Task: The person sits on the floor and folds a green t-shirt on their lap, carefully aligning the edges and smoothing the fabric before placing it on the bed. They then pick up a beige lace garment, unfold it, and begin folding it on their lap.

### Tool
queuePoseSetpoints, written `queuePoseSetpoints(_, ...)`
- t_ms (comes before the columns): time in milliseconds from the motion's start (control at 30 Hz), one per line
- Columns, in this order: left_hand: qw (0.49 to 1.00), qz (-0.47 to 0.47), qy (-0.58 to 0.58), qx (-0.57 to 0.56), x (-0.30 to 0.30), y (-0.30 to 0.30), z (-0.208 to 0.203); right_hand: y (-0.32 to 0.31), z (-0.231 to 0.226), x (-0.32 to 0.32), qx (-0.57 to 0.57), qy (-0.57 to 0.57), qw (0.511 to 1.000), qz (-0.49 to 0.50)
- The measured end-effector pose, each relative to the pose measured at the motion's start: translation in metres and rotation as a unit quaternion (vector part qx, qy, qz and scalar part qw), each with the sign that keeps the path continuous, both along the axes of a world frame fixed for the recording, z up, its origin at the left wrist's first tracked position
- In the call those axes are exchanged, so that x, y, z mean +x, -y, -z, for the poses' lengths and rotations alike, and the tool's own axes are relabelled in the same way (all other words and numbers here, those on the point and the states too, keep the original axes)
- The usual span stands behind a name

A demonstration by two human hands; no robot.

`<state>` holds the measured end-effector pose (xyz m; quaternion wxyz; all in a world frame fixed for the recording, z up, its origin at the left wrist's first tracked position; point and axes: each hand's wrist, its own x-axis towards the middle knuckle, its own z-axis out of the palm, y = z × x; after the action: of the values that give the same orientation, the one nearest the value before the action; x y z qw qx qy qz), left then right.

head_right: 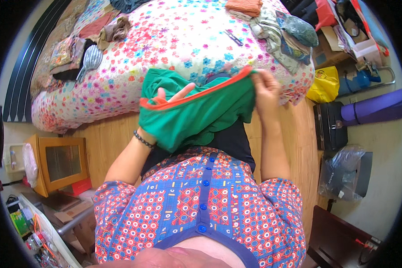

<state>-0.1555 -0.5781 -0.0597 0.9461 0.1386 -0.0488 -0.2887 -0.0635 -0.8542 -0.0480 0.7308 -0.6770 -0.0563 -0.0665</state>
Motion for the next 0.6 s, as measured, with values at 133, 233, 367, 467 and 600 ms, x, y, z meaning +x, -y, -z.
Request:
queuePoseSetpoints(133, 0.974, -0.146, -0.014, 0.174, -0.040, -0.045, 0.048, 0.035, 0.007, 0.010, 0.006, 0.073, 0.996, 0.057)
queuePoseSetpoints(233, 0.973, -0.218, -0.016, 0.078, -0.075, -0.082, 0.085, 0.056, 0.026, 0.010, -0.079, 0.101, 0.990, 0.066)
queuePoseSetpoints(367, 0.954, -0.296, -0.046, 0.000, -0.106, -0.127, 0.100, 0.062, 0.025, 0.000, 0.017, 0.060, 0.994, 0.089)
queuePoseSetpoints(467, 0.904, -0.356, -0.157, 0.177, -0.129, -0.165, 0.102, 0.075, 0.020, -0.015, -0.059, 0.033, 0.998, 0.004)
queuePoseSetpoints(600, 0.742, -0.397, -0.210, 0.497, -0.143, -0.182, 0.141, 0.087, 0.024, -0.028, -0.139, 0.022, 0.979, -0.147)
